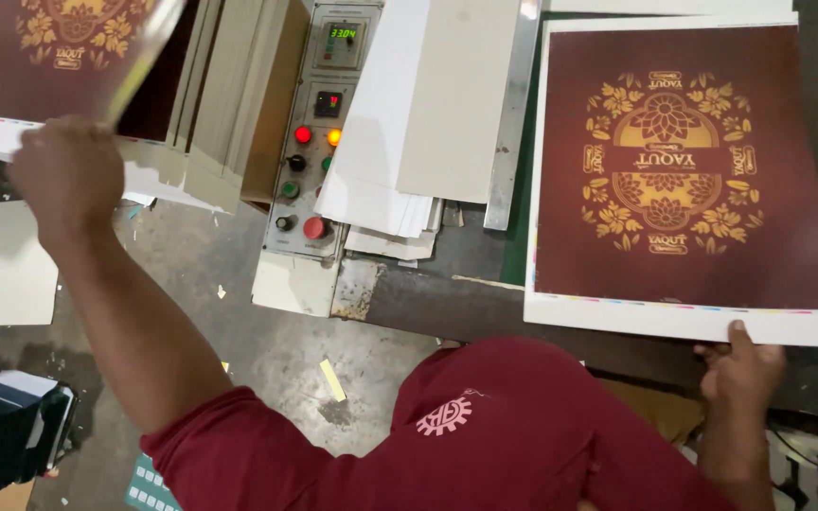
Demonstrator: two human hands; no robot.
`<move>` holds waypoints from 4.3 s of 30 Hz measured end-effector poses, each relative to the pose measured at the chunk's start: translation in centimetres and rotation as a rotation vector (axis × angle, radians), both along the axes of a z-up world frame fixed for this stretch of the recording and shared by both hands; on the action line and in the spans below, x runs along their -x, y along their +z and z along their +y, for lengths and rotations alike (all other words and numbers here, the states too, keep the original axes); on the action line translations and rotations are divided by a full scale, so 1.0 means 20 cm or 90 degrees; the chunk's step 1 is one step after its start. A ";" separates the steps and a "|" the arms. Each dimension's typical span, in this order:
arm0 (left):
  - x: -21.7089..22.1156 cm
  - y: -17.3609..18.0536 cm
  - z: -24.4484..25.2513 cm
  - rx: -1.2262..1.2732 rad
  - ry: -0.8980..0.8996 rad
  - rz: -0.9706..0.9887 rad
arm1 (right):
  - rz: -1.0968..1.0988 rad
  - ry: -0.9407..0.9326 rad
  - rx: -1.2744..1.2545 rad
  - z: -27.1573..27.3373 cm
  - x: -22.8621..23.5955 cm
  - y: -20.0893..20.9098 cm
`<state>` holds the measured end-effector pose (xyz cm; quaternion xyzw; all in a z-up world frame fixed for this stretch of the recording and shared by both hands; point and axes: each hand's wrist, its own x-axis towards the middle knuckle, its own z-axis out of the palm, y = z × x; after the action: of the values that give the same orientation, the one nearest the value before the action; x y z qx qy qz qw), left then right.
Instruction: The person repeatedly picks up large printed sheets from a pile on the left and places them onto a stack on the right. The sheets feature a maroon and gold design. The person handles the sheets by hand, moving them one at a time in a repetitive manner.
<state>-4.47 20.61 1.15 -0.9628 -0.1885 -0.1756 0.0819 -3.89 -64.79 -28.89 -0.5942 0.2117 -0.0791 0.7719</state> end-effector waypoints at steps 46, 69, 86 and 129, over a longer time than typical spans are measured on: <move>-0.39 -0.46 -1.39 0.311 -0.295 -0.192 | -0.034 0.299 -0.116 0.51 -0.23 -0.08; 0.02 -0.07 -0.17 0.054 0.054 0.034 | -0.021 0.004 -0.026 -0.06 -0.05 -0.11; 0.03 -0.17 -0.08 -0.259 0.018 -0.008 | -0.025 0.072 -0.017 0.30 -0.21 -0.04; 0.07 -0.16 -0.33 -0.210 0.130 0.095 | 0.012 0.146 -0.049 0.42 -2.59 -0.29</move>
<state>-5.86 14.03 -2.09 -0.9227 -0.2471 -0.1231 0.2693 47.87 -56.33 -34.75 -0.5852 0.1521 0.0236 0.7962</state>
